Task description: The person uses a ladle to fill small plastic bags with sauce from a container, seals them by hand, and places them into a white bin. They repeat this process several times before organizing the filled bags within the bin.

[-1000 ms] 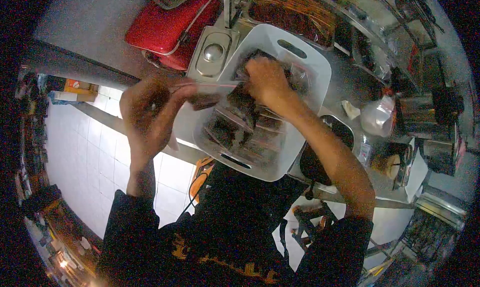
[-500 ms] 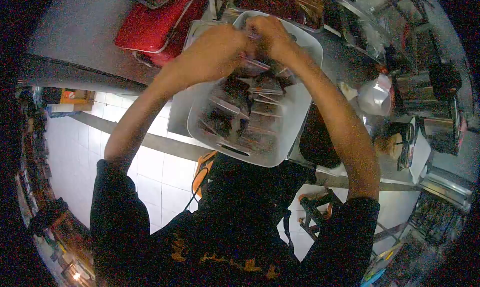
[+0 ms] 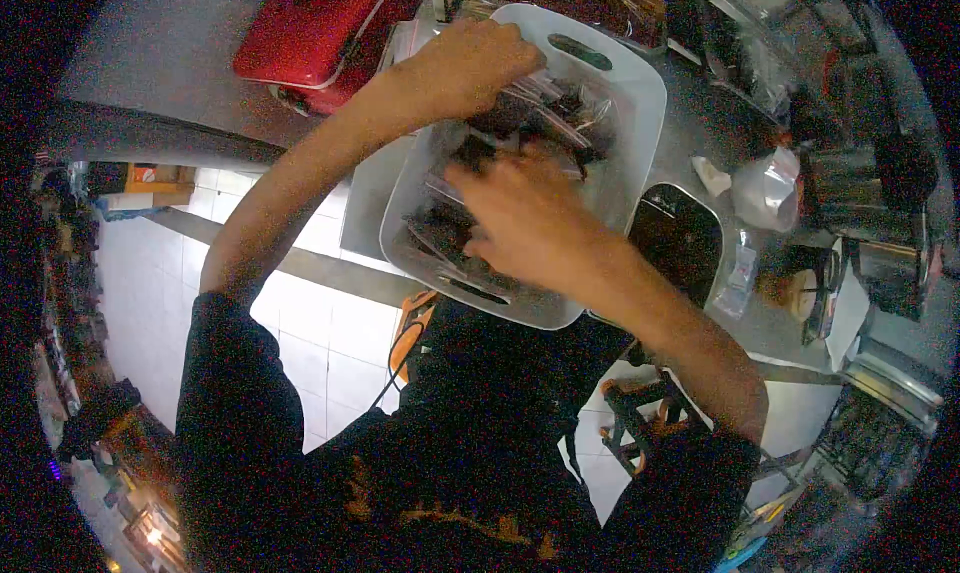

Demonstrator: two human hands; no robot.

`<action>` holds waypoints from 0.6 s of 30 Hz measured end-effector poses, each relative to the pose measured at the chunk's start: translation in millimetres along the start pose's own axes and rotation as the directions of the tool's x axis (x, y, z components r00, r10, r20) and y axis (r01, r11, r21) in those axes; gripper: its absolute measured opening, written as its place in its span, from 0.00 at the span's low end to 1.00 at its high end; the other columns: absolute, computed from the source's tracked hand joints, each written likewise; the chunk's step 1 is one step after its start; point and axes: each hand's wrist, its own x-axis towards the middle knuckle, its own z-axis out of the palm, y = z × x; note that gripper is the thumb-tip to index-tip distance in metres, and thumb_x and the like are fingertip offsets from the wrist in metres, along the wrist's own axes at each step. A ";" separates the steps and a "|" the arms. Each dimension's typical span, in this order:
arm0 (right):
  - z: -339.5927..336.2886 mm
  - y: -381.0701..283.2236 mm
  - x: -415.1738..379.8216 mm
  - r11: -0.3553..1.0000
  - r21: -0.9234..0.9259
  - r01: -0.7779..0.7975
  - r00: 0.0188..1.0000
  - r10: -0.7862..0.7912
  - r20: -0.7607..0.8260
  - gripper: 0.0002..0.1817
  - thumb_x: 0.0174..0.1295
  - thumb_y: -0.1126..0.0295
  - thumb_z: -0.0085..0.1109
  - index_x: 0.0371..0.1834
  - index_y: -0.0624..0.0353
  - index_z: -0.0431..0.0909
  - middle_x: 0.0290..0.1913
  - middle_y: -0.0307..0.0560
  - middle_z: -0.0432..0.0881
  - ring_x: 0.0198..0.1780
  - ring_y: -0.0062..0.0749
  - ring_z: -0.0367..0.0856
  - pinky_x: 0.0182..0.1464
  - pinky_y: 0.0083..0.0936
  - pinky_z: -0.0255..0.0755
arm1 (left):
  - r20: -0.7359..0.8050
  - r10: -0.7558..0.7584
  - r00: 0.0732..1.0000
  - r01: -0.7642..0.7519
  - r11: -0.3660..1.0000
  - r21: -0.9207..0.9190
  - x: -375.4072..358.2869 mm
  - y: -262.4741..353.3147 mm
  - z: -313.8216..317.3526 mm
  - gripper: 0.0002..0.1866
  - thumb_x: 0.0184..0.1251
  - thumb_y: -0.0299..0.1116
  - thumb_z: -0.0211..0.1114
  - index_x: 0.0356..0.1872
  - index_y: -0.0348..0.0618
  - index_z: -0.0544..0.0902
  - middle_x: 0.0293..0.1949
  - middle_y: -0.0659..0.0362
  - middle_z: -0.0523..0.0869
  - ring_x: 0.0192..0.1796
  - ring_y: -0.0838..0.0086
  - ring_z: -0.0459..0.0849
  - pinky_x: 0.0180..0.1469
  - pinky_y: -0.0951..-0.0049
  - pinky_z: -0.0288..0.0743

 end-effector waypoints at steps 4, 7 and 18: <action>37.3 21.5 6.7 0.925 -0.374 0.065 0.998 -0.069 0.002 0.33 0.48 0.68 0.70 0.61 0.56 0.70 0.45 0.58 0.80 0.53 0.55 0.77 0.62 0.47 0.63 | -0.144 0.104 0.984 -0.109 0.994 -0.026 -19.5 3.7 -17.8 0.06 0.52 0.28 0.61 0.33 0.42 0.82 0.37 0.48 0.83 0.41 0.52 0.83 0.43 0.57 0.77; 29.4 33.4 19.5 0.937 -0.348 -0.020 0.996 0.050 0.080 0.24 0.49 0.70 0.67 0.53 0.57 0.76 0.42 0.59 0.81 0.49 0.55 0.78 0.59 0.47 0.65 | 0.035 0.017 0.999 -0.014 0.997 -0.081 -52.3 29.8 -57.5 0.04 0.52 0.28 0.61 0.28 0.41 0.82 0.34 0.46 0.83 0.41 0.53 0.83 0.42 0.56 0.77; 38.6 61.7 15.1 0.976 -0.196 0.093 0.979 -0.126 -0.162 0.10 0.45 0.71 0.65 0.31 0.61 0.81 0.29 0.59 0.81 0.37 0.58 0.81 0.42 0.46 0.72 | 0.299 0.138 0.944 -0.085 0.979 -0.185 -95.6 69.9 -34.8 0.04 0.53 0.26 0.60 0.25 0.41 0.83 0.27 0.50 0.83 0.34 0.57 0.85 0.36 0.61 0.77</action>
